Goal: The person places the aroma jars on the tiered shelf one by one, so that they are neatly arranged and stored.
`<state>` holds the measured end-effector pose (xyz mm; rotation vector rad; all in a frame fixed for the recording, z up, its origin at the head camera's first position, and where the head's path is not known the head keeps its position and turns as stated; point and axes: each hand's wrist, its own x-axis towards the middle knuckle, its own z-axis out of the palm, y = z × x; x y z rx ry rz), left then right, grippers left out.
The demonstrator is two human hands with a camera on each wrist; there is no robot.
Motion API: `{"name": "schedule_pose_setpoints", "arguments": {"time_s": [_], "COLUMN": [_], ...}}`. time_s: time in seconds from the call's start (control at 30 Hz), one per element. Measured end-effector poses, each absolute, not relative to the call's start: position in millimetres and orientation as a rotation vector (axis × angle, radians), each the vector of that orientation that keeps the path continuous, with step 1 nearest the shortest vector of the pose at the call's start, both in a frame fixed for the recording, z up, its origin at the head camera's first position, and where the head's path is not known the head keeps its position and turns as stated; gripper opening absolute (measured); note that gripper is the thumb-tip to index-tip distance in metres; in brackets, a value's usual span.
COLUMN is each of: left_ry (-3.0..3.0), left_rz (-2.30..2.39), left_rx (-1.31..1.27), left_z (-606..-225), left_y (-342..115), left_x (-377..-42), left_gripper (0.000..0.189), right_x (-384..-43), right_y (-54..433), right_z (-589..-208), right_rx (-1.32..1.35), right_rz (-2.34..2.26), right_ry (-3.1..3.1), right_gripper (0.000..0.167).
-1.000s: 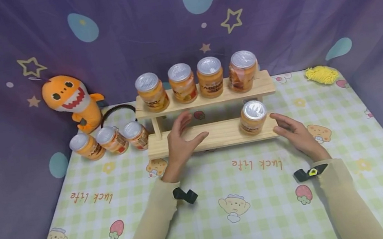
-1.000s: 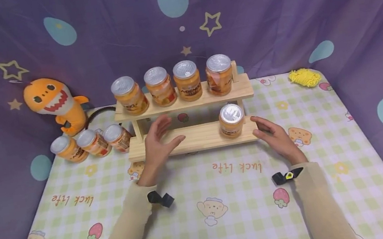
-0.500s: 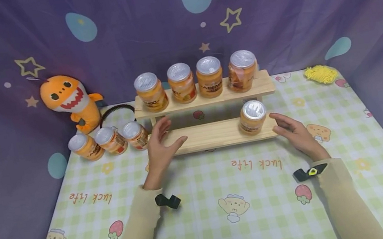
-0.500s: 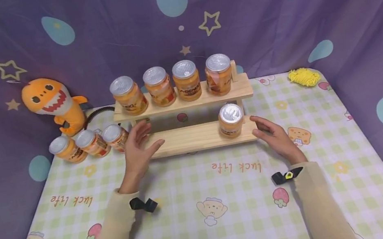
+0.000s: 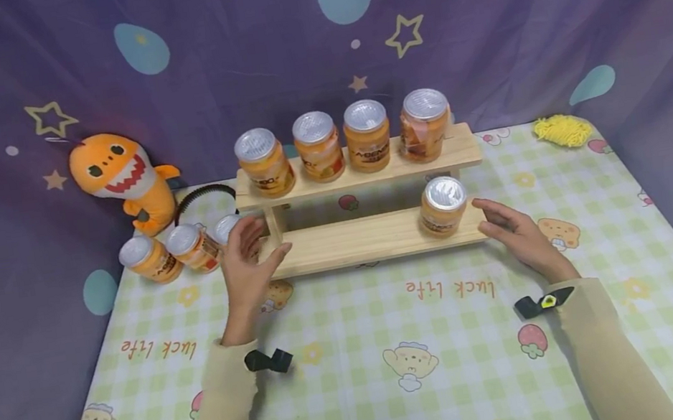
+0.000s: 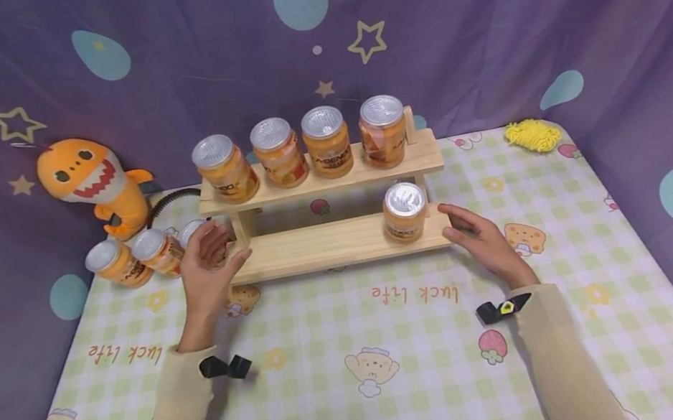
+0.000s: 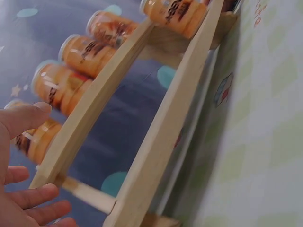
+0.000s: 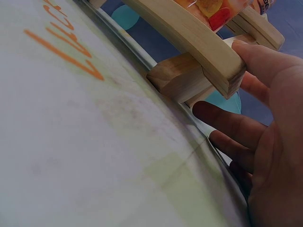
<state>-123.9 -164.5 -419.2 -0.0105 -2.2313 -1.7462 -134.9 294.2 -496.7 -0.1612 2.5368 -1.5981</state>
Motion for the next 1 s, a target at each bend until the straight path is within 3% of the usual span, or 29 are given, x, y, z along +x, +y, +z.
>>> {"name": "schedule_pose_setpoints", "arguments": {"time_s": [1.0], "left_ry": [-1.852], "left_rz": [-1.748], "left_rx": [0.239], "left_z": [-398], "left_y": [-239], "left_x": [-119], "left_gripper": [0.06], "right_x": [-136], "right_y": [295], "right_z": [-499], "right_rx": [-0.174], "right_rz": [-1.64], "right_ry": [2.511], "right_gripper": [0.057]}}
